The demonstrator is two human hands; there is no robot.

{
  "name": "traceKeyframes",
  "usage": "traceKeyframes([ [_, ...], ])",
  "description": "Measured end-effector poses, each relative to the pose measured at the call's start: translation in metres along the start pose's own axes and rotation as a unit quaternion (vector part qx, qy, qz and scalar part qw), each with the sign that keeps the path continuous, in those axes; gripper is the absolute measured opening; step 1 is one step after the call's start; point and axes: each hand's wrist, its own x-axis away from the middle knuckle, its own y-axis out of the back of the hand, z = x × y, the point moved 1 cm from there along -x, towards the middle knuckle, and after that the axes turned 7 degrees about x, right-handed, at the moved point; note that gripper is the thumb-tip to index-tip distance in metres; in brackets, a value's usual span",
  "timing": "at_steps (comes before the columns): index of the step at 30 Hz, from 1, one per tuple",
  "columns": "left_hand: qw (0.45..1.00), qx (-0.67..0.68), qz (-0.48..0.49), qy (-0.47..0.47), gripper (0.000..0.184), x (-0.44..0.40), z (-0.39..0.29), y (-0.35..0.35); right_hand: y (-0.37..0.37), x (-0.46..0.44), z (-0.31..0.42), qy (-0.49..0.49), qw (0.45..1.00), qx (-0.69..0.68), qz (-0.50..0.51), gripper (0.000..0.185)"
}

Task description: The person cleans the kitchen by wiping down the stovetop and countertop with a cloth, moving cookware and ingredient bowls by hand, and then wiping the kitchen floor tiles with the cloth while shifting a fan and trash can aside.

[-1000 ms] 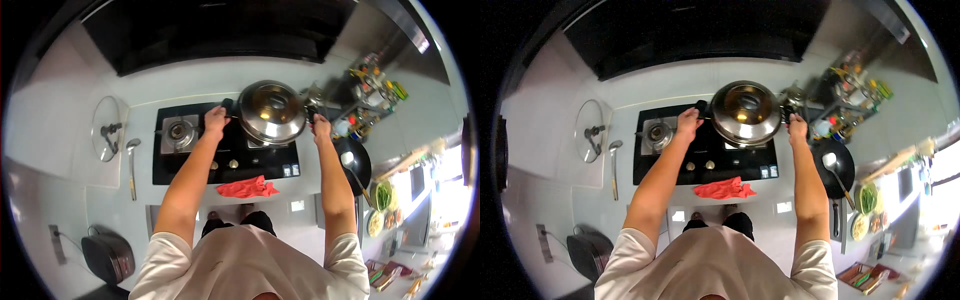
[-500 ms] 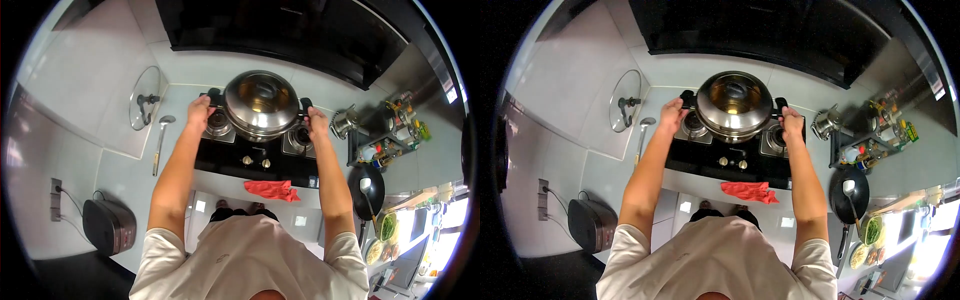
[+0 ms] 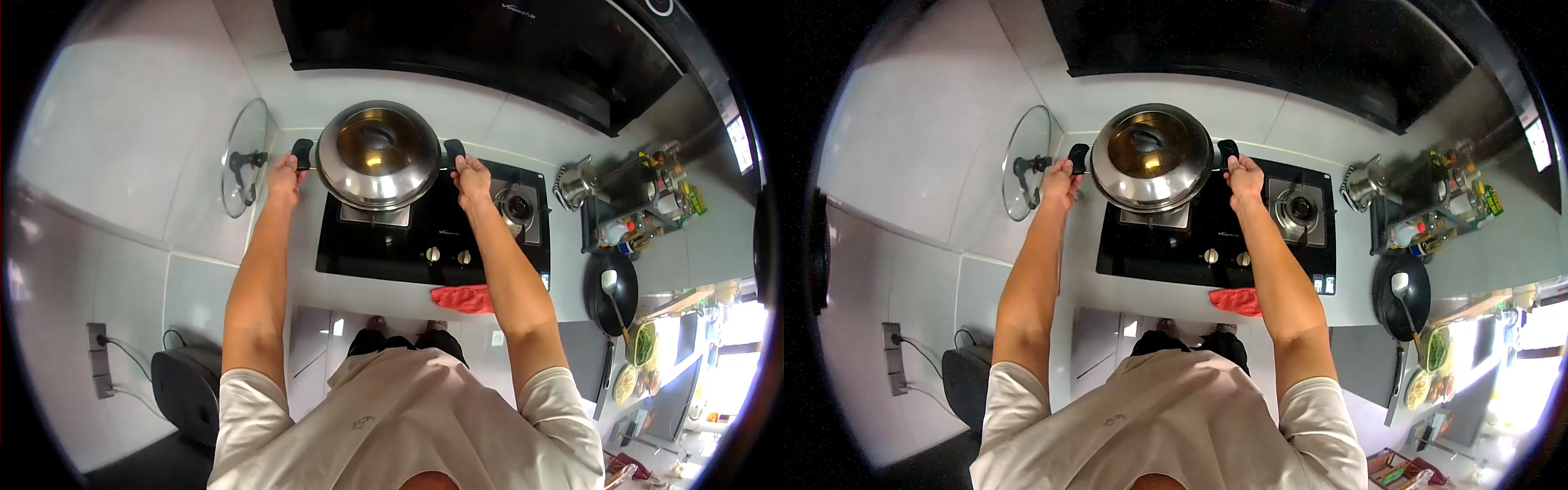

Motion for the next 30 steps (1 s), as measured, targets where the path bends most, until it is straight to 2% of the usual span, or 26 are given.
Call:
traceKeyframes([
  [2,0.999,-0.027,0.019,0.025,0.033,-0.007,0.001,0.005,-0.006,0.008,0.002,0.001,1.0,0.001,-0.012,0.035],
  [5,1.0,0.007,0.004,0.012,0.032,0.004,-0.002,-0.006,-0.009,0.009,-0.001,0.012,0.999,-0.023,-0.031,0.026],
  [8,1.0,0.004,0.017,-0.014,0.034,-0.007,0.007,-0.002,-0.011,0.01,-0.004,0.02,0.999,-0.022,-0.025,0.038],
  [10,0.998,-0.05,0.005,-0.047,0.039,-0.011,0.01,0.002,-0.009,0.012,-0.007,0.041,0.999,-0.028,0.005,0.049],
  [11,0.995,-0.076,0.002,-0.063,0.042,-0.01,0.013,-0.001,-0.009,0.016,-0.008,0.056,0.998,-0.005,-0.017,0.051],
  [13,0.984,-0.105,-0.076,-0.124,0.047,0.01,0.017,-0.008,-0.001,0.034,-0.013,0.076,0.995,0.037,-0.052,0.046],
  [14,0.97,-0.107,-0.083,-0.201,0.055,0.019,0.024,-0.009,0.01,0.045,-0.019,0.104,0.99,0.085,-0.05,0.042],
  [16,0.928,-0.113,-0.099,-0.342,0.048,0.058,0.053,-0.008,0.043,0.068,-0.054,0.194,0.968,0.161,-0.018,0.029],
  [17,0.907,-0.174,-0.074,-0.377,0.042,0.093,0.068,-0.01,0.061,0.09,-0.073,0.274,0.929,0.247,-0.037,0.021],
  [18,0.881,-0.232,-0.048,-0.41,0.037,0.136,0.086,-0.016,0.081,0.112,-0.095,0.334,0.907,0.258,-0.012,0.013],
  [19,0.87,-0.216,0.004,-0.443,0.022,0.173,0.117,-0.027,0.105,0.133,-0.122,0.349,0.891,0.29,0.007,0.012],
  [20,0.839,-0.288,0.087,-0.454,0.014,0.221,0.132,-0.039,0.133,0.153,-0.148,0.345,0.877,0.332,0.034,0.012],
  [21,0.8,-0.341,0.211,-0.446,0.012,0.259,0.153,-0.048,0.162,0.165,-0.182,0.336,0.847,0.41,0.044,0.015],
  [22,0.769,-0.361,0.344,-0.399,0.02,0.28,0.193,-0.047,0.188,0.182,-0.19,0.35,0.803,0.48,0.046,0.02],
  [23,0.745,-0.379,0.421,-0.353,0.036,0.312,0.222,-0.055,0.213,0.19,-0.199,0.383,0.774,0.504,0.028,0.027],
  [24,0.708,-0.417,0.453,-0.346,0.045,0.334,0.247,-0.059,0.229,0.194,-0.201,0.397,0.753,0.524,0.006,0.027],
  [25,0.698,-0.424,0.471,-0.334,0.046,0.347,0.274,-0.065,0.246,0.198,-0.203,0.408,0.733,0.544,-0.017,0.028],
  [27,0.688,-0.477,0.423,-0.348,0.047,0.369,0.314,-0.084,0.269,0.192,-0.212,0.421,0.711,0.563,0.009,0.031],
  [30,0.608,-0.569,0.361,-0.419,0.055,0.398,0.343,-0.094,0.294,0.199,-0.227,0.399,0.71,0.58,0.018,0.036],
])
